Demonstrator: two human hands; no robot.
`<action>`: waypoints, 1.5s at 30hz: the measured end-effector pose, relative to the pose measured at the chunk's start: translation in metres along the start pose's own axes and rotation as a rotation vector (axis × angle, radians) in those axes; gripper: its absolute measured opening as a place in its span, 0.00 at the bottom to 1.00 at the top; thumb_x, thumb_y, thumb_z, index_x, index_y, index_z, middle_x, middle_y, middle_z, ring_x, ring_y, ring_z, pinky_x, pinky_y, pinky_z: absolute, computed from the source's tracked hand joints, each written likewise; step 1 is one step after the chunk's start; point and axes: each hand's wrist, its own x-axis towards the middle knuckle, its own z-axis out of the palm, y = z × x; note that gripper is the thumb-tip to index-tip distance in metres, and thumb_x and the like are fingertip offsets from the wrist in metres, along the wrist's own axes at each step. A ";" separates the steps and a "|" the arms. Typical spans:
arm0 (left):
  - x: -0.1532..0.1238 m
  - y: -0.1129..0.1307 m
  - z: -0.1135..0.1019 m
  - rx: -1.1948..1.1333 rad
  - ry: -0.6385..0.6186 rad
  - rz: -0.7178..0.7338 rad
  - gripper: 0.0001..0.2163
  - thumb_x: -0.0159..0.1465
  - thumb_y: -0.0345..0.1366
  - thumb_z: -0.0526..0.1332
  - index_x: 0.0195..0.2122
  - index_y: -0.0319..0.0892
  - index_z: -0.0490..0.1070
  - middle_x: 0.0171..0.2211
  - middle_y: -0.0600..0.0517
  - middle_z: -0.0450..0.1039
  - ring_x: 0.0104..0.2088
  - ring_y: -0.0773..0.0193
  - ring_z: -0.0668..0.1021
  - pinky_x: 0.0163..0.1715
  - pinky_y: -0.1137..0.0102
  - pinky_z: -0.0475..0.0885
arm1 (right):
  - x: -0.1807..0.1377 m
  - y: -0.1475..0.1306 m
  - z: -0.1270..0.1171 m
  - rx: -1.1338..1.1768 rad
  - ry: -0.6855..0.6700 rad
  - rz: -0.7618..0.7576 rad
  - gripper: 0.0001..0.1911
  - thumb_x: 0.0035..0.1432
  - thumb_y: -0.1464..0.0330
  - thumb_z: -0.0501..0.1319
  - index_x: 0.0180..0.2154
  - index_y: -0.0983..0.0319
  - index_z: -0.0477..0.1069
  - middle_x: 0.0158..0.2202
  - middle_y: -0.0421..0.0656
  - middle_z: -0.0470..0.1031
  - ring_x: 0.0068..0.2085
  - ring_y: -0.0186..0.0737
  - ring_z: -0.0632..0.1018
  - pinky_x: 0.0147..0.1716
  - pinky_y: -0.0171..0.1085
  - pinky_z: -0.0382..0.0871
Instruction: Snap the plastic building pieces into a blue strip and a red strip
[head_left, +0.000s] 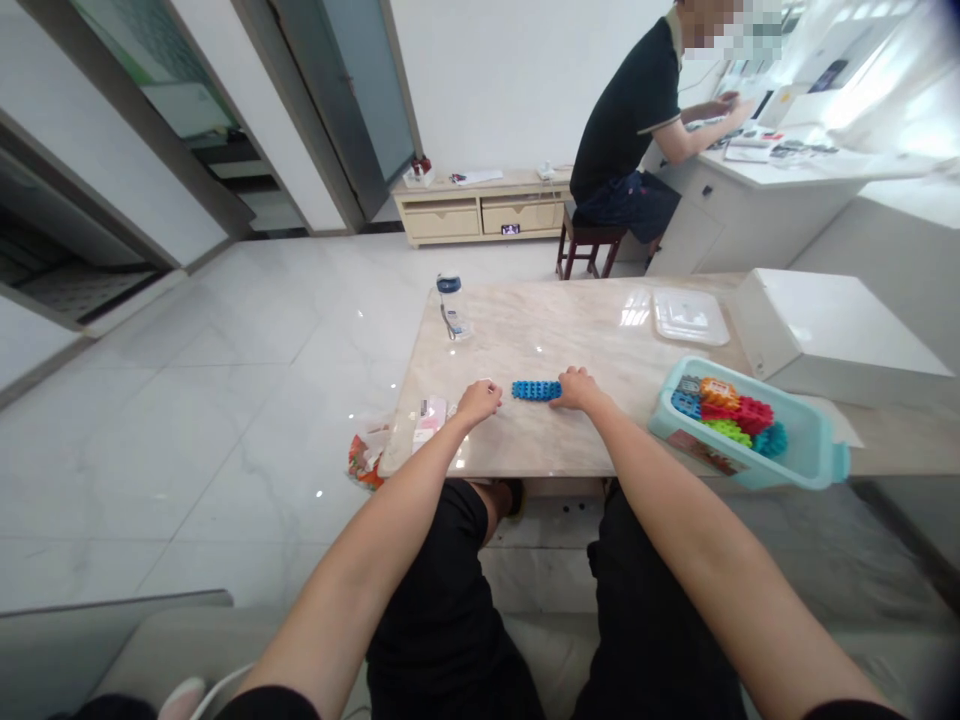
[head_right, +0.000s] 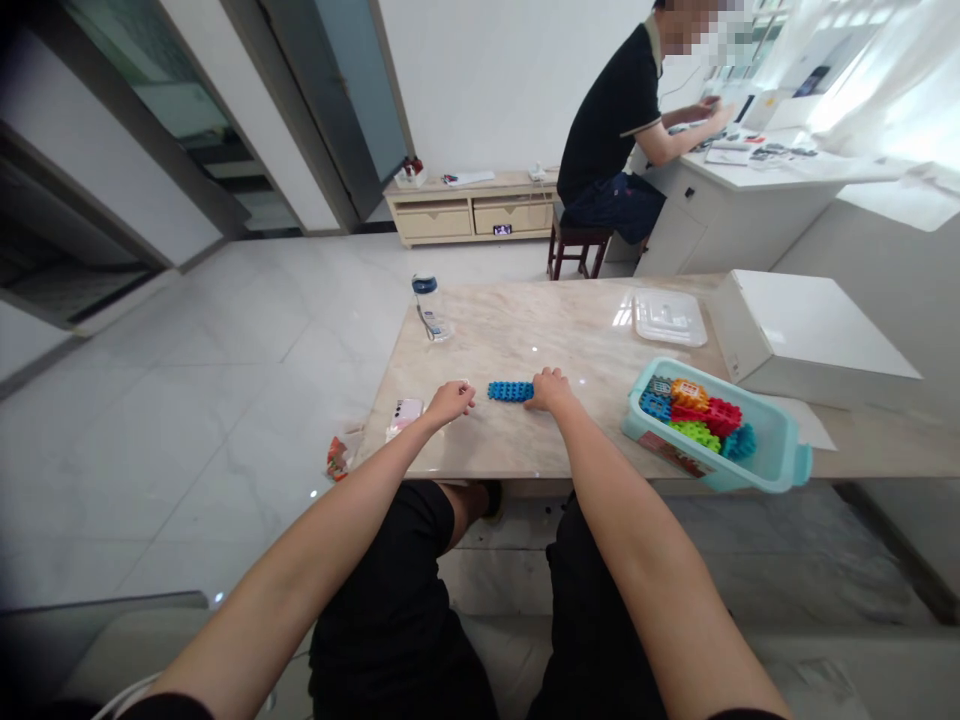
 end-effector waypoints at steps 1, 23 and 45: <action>-0.001 0.000 0.000 0.010 0.006 -0.006 0.10 0.70 0.36 0.58 0.37 0.41 0.78 0.37 0.47 0.86 0.30 0.64 0.84 0.34 0.73 0.73 | -0.001 -0.003 -0.001 0.005 0.011 -0.009 0.32 0.62 0.54 0.73 0.59 0.69 0.76 0.62 0.63 0.70 0.64 0.63 0.70 0.59 0.50 0.70; -0.003 0.166 0.090 0.153 0.037 0.349 0.12 0.74 0.41 0.58 0.46 0.44 0.81 0.40 0.47 0.86 0.41 0.57 0.85 0.45 0.68 0.74 | -0.107 0.083 -0.047 0.196 0.439 -0.232 0.16 0.72 0.72 0.56 0.54 0.62 0.78 0.55 0.51 0.80 0.59 0.48 0.77 0.59 0.41 0.70; -0.007 0.240 0.173 0.243 0.119 0.628 0.12 0.74 0.36 0.56 0.50 0.45 0.78 0.53 0.47 0.83 0.47 0.56 0.82 0.48 0.66 0.73 | -0.149 0.240 -0.012 0.166 0.399 -0.066 0.17 0.70 0.65 0.64 0.58 0.61 0.80 0.57 0.51 0.78 0.61 0.51 0.73 0.64 0.42 0.64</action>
